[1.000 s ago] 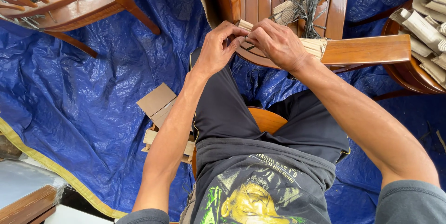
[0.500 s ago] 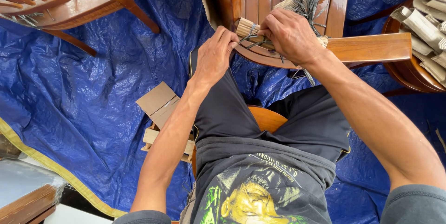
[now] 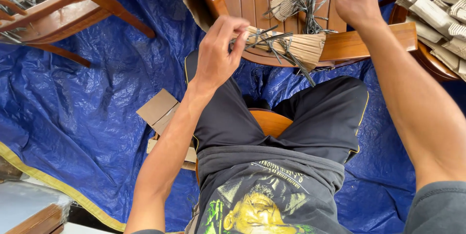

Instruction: Wrapping furniture components with protective cardboard and securing them with plastic ties.

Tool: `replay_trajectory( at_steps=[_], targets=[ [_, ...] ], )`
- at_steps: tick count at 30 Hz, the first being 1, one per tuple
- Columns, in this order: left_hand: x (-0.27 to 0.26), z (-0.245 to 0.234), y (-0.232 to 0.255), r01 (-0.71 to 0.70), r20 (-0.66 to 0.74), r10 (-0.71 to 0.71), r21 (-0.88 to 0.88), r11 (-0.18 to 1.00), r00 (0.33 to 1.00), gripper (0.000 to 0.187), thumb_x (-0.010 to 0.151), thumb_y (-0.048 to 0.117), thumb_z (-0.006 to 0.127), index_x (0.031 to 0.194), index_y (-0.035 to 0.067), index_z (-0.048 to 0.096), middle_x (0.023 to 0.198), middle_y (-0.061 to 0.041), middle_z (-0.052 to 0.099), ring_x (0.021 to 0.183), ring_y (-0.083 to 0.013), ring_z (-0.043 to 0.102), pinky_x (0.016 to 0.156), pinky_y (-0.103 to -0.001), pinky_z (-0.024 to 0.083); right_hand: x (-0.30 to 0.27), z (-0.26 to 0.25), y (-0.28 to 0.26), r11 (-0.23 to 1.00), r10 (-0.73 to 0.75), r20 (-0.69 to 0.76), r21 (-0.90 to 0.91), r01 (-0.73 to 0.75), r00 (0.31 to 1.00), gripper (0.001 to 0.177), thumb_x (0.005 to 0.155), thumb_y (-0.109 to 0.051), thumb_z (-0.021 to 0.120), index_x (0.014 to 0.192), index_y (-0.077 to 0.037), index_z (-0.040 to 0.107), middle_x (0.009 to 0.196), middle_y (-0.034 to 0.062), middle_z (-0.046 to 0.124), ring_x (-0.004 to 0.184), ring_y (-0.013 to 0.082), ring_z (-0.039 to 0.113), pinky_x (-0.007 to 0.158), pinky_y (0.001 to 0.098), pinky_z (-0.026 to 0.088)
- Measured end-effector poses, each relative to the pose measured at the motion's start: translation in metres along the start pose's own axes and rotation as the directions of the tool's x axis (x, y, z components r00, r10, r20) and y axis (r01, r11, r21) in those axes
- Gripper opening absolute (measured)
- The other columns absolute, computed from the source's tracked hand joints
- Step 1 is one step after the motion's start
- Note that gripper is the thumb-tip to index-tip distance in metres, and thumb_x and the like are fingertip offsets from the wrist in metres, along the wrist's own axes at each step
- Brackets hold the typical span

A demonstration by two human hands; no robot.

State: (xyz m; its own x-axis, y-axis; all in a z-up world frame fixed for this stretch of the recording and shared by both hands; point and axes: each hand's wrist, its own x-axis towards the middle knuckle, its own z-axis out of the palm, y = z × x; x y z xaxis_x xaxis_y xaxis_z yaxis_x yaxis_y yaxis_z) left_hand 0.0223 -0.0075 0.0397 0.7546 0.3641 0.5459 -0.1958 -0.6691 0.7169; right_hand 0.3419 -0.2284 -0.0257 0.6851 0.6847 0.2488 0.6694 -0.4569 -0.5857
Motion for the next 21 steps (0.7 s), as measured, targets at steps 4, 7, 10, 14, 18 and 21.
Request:
replay_trajectory(
  at_steps=[4, 7, 10, 14, 18, 21],
  targets=[
    [0.045, 0.034, -0.008, -0.023, 0.073, 0.03, -0.091, 0.996, 0.997, 0.013, 0.106, 0.006, 0.065, 0.118, 0.006, 0.058, 0.108, -0.01, 0.065, 0.098, -0.0215, 0.073, 0.081, -0.034, 0.059, 0.009, 0.016, 0.063, 0.978, 0.168, 0.181, -0.153, -0.141, 0.969, 0.025, 0.103, -0.025, 0.078, 0.107, 0.0, 0.072, 0.102, 0.0201, 0.075, 0.092, 0.0308, 0.073, 0.084, 0.0395, 0.056],
    [0.067, 0.066, -0.033, -0.097, 0.138, 0.092, 0.035, 0.995, 0.986, 0.014, 0.103, 0.008, 0.065, 0.115, 0.006, 0.058, 0.107, -0.009, 0.067, 0.097, -0.0221, 0.074, 0.08, -0.036, 0.06, 0.021, 0.037, 0.091, 0.946, 0.292, 0.347, -0.241, -0.217, 0.891, 0.03, 0.097, -0.033, 0.076, 0.112, -0.006, 0.075, 0.102, 0.0188, 0.075, 0.092, 0.0327, 0.073, 0.085, 0.0415, 0.056],
    [0.075, 0.087, -0.056, 0.044, 0.199, -0.065, 0.111, 0.993, 0.978, 0.007, 0.104, 0.013, 0.063, 0.107, 0.006, 0.06, 0.097, -0.006, 0.068, 0.086, -0.0214, 0.074, 0.072, -0.037, 0.06, 0.033, 0.059, 0.106, 0.963, 0.203, 0.606, -0.265, -0.046, 0.769, 0.036, 0.098, -0.041, 0.067, 0.119, -0.014, 0.078, 0.112, 0.0157, 0.077, 0.103, 0.035, 0.073, 0.094, 0.0465, 0.056],
    [0.074, 0.096, -0.059, 0.107, 0.217, -0.152, 0.205, 0.973, 0.964, 0.015, 0.107, 0.019, 0.058, 0.1, 0.006, 0.06, 0.092, -0.007, 0.068, 0.074, -0.0228, 0.071, 0.065, -0.037, 0.059, 0.045, 0.097, 0.12, 0.897, 0.35, 0.811, -0.435, 0.084, 0.468, 0.057, 0.088, -0.06, 0.064, 0.133, -0.026, 0.072, 0.138, 0.0125, 0.066, 0.129, 0.0377, 0.058, 0.112, 0.0495, 0.043],
    [0.081, 0.091, -0.052, 0.104, 0.17, -0.14, 0.202, 0.974, 0.975, 0.015, 0.109, 0.019, 0.055, 0.101, 0.007, 0.06, 0.091, -0.009, 0.067, 0.073, -0.0276, 0.069, 0.064, -0.041, 0.056, 0.06, 0.127, 0.137, 0.846, 0.502, 0.836, -0.528, 0.076, 0.222, 0.086, 0.081, -0.073, 0.062, 0.154, -0.03, 0.05, 0.153, 0.0127, 0.055, 0.136, 0.0365, 0.058, 0.116, 0.0527, 0.042],
    [0.082, 0.089, -0.049, 0.122, 0.173, -0.151, 0.17, 0.978, 0.973, 0.014, 0.108, 0.018, 0.055, 0.1, 0.007, 0.059, 0.091, -0.008, 0.068, 0.073, -0.0289, 0.07, 0.063, -0.041, 0.055, 0.06, 0.135, 0.141, 0.86, 0.484, 0.847, -0.507, 0.061, 0.219, 0.101, 0.076, -0.078, 0.068, 0.157, -0.025, 0.038, 0.159, 0.0135, 0.038, 0.145, 0.0358, 0.037, 0.116, 0.0549, 0.033]
  ],
)
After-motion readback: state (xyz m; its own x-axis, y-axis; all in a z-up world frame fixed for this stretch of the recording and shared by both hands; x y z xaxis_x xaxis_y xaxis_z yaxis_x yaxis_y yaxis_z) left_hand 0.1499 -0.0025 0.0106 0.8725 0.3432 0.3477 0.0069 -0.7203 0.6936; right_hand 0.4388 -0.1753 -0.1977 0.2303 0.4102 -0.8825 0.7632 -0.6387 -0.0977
